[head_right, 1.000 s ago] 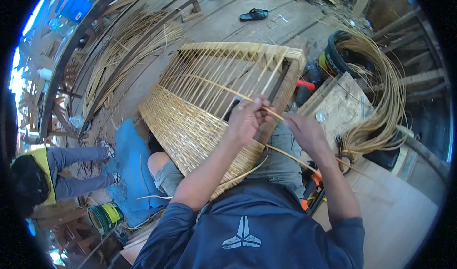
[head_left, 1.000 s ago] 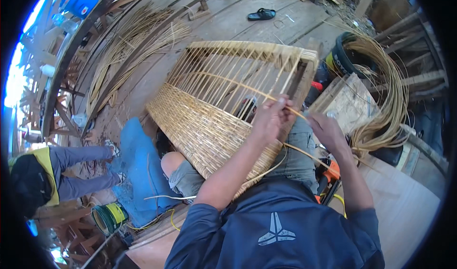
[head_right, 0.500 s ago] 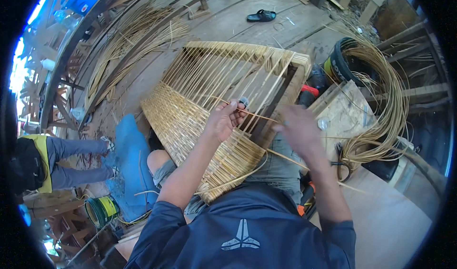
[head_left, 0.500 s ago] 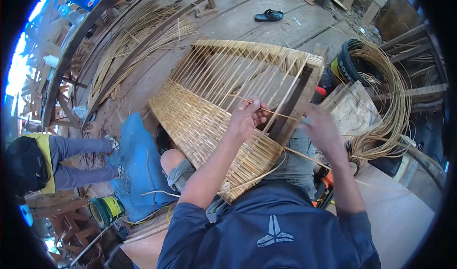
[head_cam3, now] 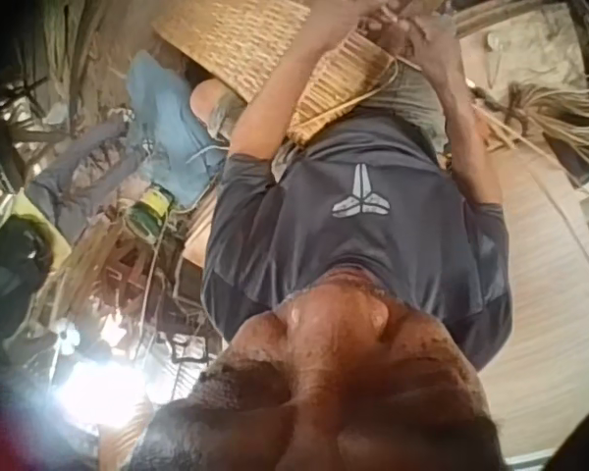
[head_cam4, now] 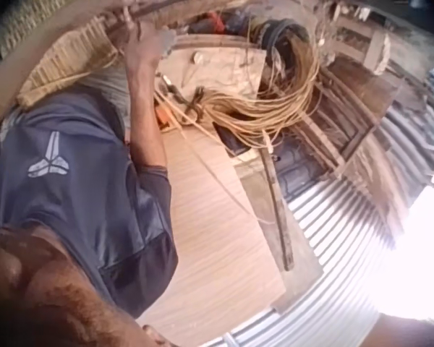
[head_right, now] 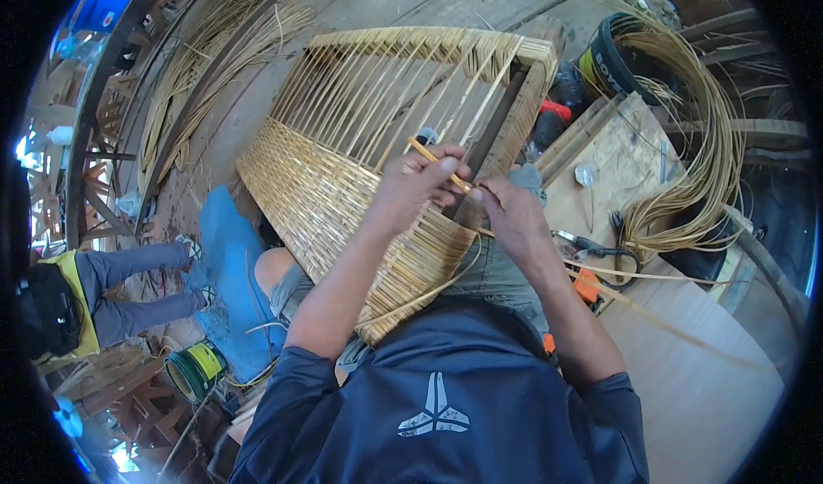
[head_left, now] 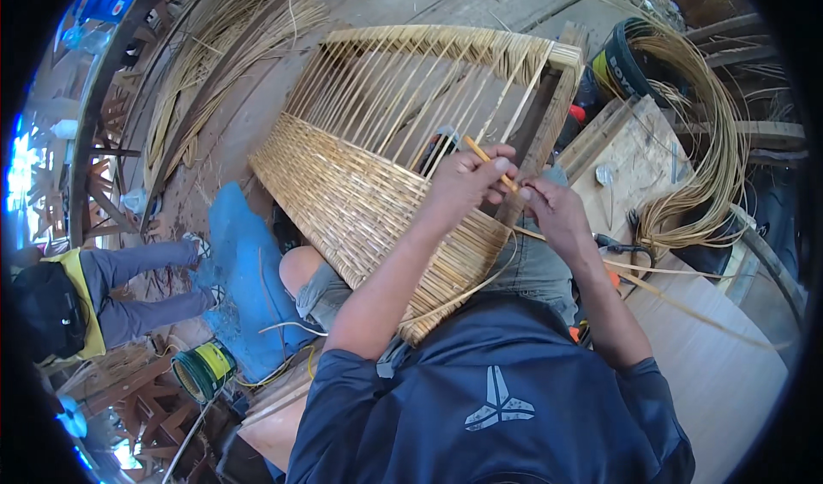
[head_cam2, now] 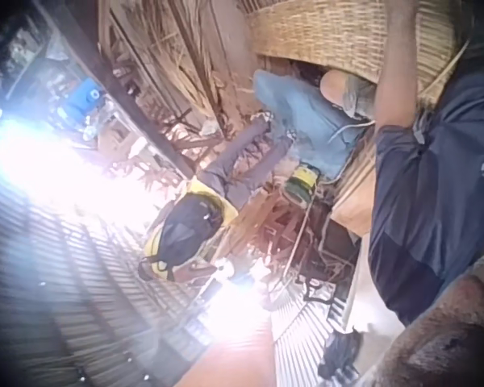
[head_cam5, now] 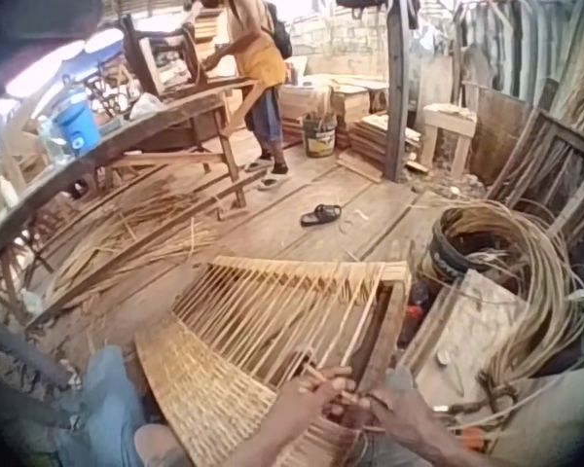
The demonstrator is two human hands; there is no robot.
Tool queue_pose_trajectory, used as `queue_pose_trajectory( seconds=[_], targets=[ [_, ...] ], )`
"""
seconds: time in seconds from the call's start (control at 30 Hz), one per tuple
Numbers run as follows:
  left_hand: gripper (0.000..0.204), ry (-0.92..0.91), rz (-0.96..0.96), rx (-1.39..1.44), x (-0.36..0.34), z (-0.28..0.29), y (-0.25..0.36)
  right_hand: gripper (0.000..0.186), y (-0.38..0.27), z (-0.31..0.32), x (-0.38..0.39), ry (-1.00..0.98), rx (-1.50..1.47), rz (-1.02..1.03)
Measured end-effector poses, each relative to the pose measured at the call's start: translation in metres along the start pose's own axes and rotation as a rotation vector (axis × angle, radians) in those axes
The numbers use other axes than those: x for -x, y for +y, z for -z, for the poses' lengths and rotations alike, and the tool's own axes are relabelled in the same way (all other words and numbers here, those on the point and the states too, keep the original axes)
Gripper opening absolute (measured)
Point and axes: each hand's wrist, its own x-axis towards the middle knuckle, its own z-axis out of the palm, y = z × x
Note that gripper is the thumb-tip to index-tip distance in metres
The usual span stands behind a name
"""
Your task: Weaving thin bamboo strips into a large wooden frame to create a textured furniture panel.
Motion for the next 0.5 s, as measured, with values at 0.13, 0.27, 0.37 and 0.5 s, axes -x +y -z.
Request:
queue_pose_trajectory(
  seconds=[0.13,0.27,0.37,0.5],
  targets=[
    [0.028,-0.017,-0.011,-0.202,-0.007,0.03,0.009,0.024,-0.002,0.003,-0.002,0.067,0.148,0.024],
    [0.028,0.161,-0.608,-1.077,-0.009,0.031,0.003,0.03,-0.016,-0.001,-0.004,-0.071,0.19,-0.16],
    [0.029,0.102,-0.494,-1.068,-0.022,0.048,-0.001,0.038,-0.017,-0.002,0.001,-0.022,0.285,-0.169],
    [0.024,0.323,-0.582,-1.123,-0.037,0.083,-0.021,0.036,-0.018,0.005,-0.006,-0.001,0.396,-0.244]
  ],
)
